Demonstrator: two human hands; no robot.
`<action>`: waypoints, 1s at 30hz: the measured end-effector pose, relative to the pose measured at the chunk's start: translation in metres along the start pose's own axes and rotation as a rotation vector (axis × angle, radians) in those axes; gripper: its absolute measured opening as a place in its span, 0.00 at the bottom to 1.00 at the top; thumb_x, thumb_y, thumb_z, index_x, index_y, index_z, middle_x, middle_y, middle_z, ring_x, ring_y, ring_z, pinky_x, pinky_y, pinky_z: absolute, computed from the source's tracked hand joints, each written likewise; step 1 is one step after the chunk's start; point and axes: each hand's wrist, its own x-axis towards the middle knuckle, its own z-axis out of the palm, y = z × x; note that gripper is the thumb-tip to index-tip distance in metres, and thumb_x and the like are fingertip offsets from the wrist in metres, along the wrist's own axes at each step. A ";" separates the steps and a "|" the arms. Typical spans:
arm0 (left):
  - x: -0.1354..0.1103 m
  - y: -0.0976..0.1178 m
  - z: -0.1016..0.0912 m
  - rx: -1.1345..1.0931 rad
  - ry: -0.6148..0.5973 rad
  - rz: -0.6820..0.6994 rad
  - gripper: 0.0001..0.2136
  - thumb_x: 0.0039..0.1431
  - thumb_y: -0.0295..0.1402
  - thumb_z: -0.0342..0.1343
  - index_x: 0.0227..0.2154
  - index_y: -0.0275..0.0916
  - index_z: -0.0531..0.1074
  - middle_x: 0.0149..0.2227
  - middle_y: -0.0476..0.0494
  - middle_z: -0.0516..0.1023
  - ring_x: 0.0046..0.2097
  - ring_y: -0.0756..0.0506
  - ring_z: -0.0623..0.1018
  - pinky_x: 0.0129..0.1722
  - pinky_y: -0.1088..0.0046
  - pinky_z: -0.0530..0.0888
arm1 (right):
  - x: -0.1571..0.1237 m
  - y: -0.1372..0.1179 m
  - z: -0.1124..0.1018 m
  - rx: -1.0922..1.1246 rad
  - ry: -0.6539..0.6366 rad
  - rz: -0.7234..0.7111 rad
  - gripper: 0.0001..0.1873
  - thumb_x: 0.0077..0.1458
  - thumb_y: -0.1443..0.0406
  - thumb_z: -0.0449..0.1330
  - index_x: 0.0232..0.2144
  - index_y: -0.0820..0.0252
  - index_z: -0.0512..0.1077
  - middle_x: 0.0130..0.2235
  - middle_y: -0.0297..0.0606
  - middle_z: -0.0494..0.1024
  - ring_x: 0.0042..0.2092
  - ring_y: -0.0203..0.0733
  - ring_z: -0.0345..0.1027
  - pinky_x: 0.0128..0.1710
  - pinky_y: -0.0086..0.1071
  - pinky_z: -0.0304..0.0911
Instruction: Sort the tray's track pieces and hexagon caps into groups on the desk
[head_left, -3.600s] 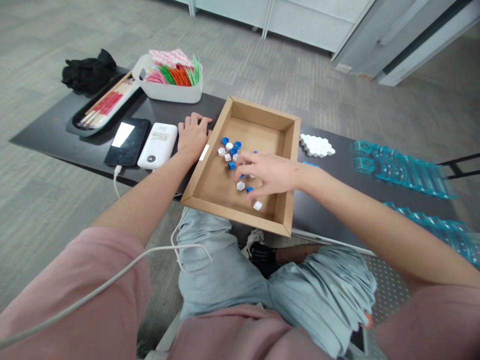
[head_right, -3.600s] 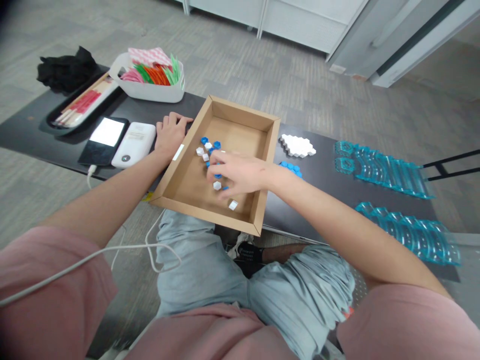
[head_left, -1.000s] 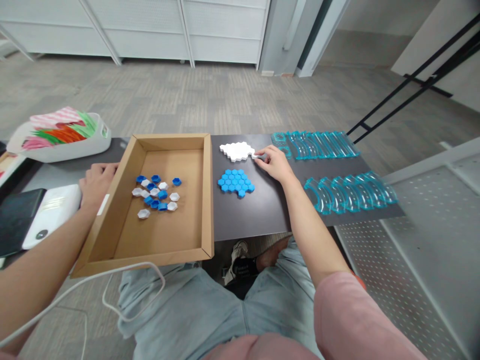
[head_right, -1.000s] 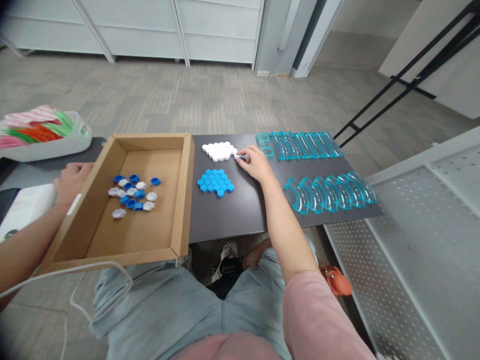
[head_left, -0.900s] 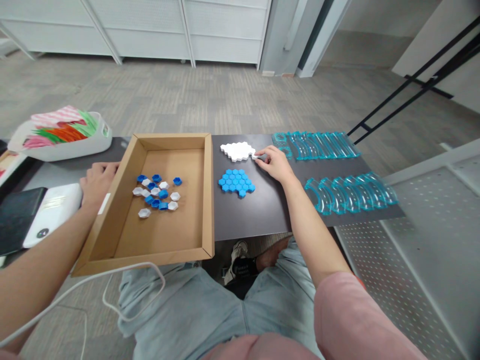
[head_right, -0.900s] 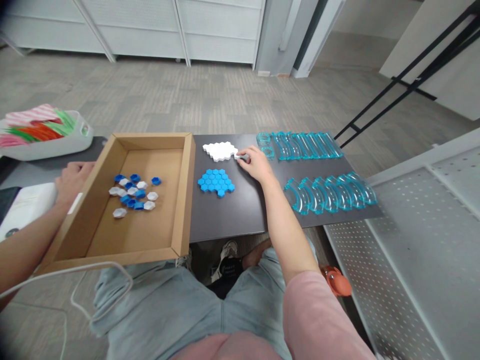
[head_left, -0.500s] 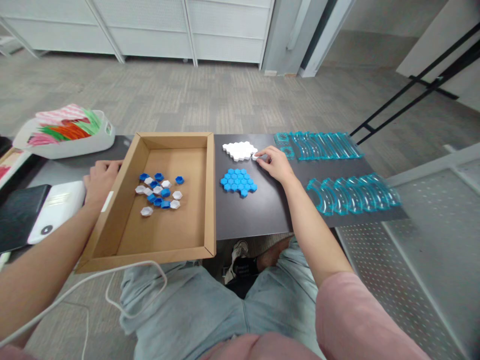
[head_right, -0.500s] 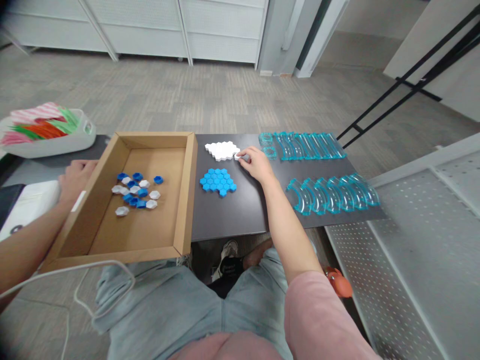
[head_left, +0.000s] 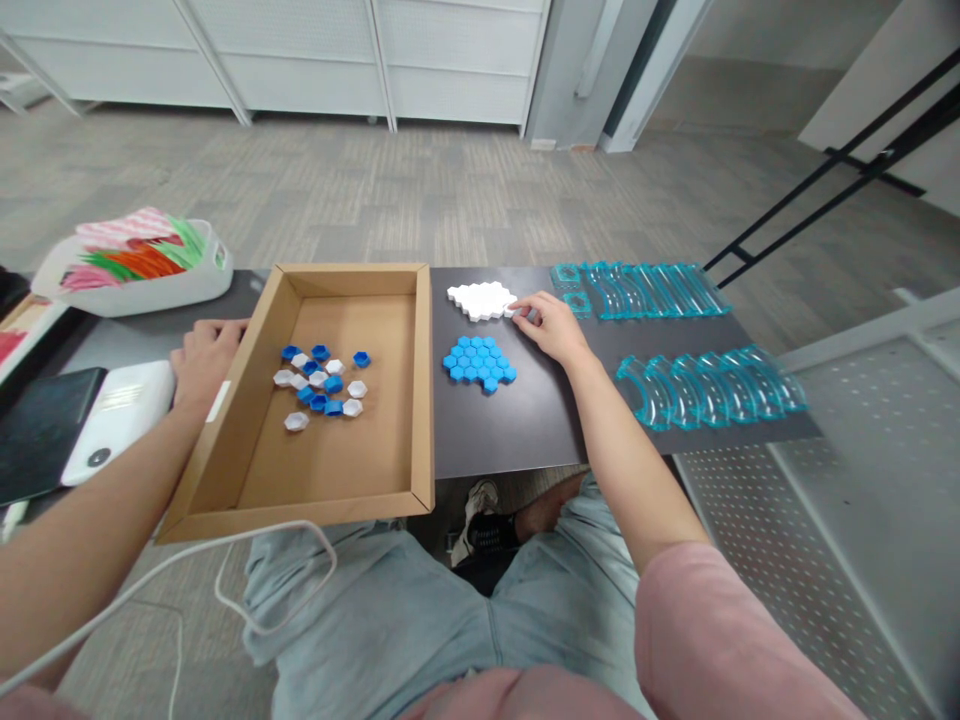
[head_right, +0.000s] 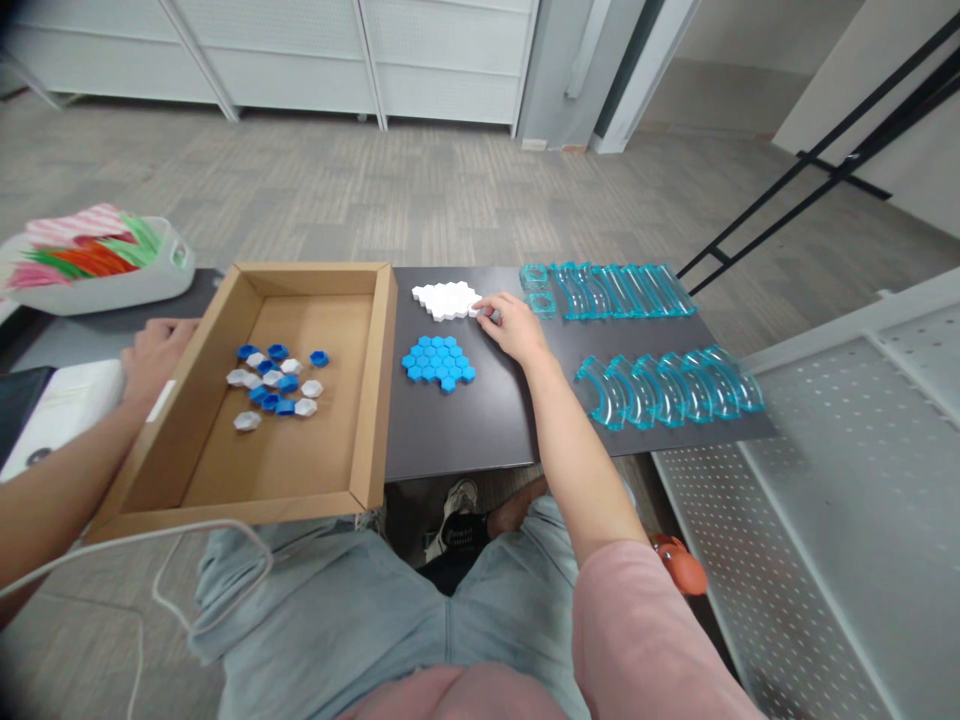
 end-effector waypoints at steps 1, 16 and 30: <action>0.001 -0.001 0.001 0.001 0.000 0.001 0.29 0.76 0.34 0.42 0.75 0.38 0.69 0.71 0.20 0.68 0.69 0.24 0.69 0.72 0.37 0.68 | 0.000 0.000 0.000 -0.006 -0.004 0.002 0.14 0.68 0.64 0.67 0.53 0.53 0.87 0.46 0.41 0.84 0.32 0.41 0.67 0.42 0.38 0.70; -0.004 0.005 -0.004 -0.006 -0.006 -0.001 0.29 0.78 0.36 0.40 0.75 0.36 0.69 0.71 0.21 0.68 0.71 0.24 0.69 0.73 0.38 0.67 | 0.000 0.001 0.002 0.021 0.028 -0.017 0.16 0.65 0.63 0.68 0.54 0.53 0.86 0.44 0.40 0.84 0.31 0.40 0.64 0.40 0.38 0.68; -0.007 0.003 -0.007 -0.103 -0.021 0.019 0.27 0.82 0.39 0.44 0.76 0.37 0.69 0.72 0.20 0.66 0.71 0.24 0.67 0.73 0.40 0.64 | -0.004 -0.083 0.005 0.209 0.117 -0.191 0.09 0.70 0.56 0.65 0.43 0.52 0.83 0.37 0.37 0.82 0.32 0.42 0.68 0.36 0.38 0.66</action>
